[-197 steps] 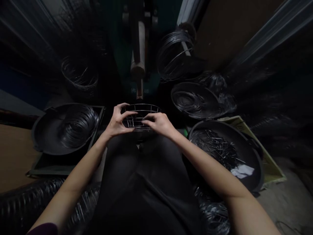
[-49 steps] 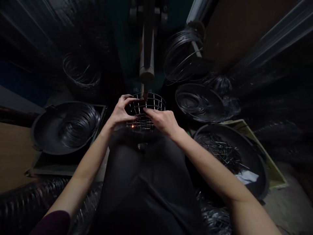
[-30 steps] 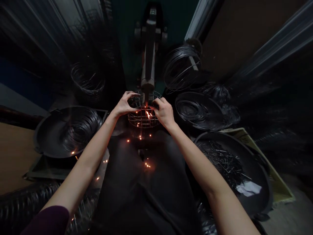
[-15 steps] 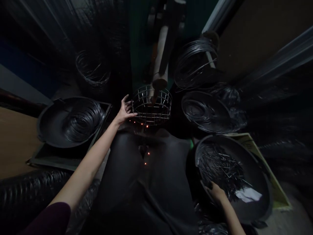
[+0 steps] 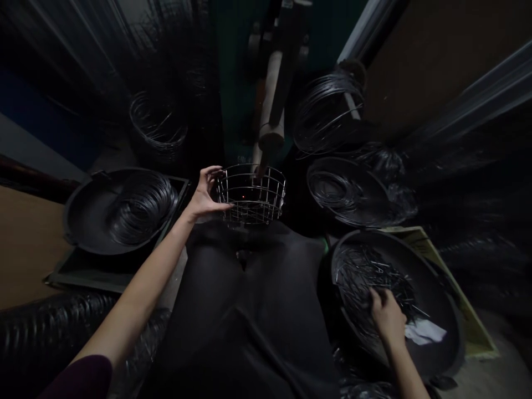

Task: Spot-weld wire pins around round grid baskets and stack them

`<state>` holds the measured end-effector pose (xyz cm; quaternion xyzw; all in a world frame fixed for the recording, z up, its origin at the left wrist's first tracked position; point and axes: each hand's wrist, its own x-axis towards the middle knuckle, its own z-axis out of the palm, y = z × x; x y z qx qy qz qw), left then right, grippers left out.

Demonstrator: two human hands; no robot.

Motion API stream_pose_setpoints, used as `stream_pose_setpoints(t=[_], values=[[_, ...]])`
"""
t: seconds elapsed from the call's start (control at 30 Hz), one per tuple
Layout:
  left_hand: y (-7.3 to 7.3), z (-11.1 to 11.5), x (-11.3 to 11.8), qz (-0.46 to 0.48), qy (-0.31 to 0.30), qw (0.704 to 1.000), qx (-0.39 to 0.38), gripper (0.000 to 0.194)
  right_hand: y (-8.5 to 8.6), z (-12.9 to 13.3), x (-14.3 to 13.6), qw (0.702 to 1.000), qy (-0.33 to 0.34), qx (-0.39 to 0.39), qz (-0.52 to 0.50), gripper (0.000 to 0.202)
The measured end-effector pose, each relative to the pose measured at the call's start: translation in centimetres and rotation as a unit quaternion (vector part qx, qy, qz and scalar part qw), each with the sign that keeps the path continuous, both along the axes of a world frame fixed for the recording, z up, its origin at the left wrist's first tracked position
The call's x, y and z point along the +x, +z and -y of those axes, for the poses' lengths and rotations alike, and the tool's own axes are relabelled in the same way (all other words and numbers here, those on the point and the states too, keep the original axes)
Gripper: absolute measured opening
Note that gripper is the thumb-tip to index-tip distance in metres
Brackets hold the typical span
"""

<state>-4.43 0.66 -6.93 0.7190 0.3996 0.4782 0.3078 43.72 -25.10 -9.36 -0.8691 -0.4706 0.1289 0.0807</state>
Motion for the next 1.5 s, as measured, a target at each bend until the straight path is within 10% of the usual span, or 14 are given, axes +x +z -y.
stream_pose_setpoints(t=[0.1,0.4,0.73,0.97,1.5], values=[[1.2,0.8,1.0,-0.034,-0.008,0.999,0.036,0.089,4.6,-4.7,-5.3,0.977,-0.062,0.114,-0.166,0.038],[3.5,2.1,3.4,-0.168,0.003,0.983,0.068,0.075,12.5,-13.5,-19.3,0.858,0.179,0.045,-0.479,0.05],[4.0,2.8,4.8,-0.216,-0.009,0.973,0.079,0.065,11.4,-19.4,-22.3,0.908,0.342,0.102,-0.22,0.019],[3.7,2.4,4.5,-0.179,0.01,0.983,0.049,0.065,10.3,-18.2,-22.8,0.848,0.507,0.115,0.1,0.041],[4.5,0.7,4.3,-0.174,0.004,0.985,0.024,0.068,10.8,-20.2,-22.8,0.815,0.535,0.172,0.14,0.033]])
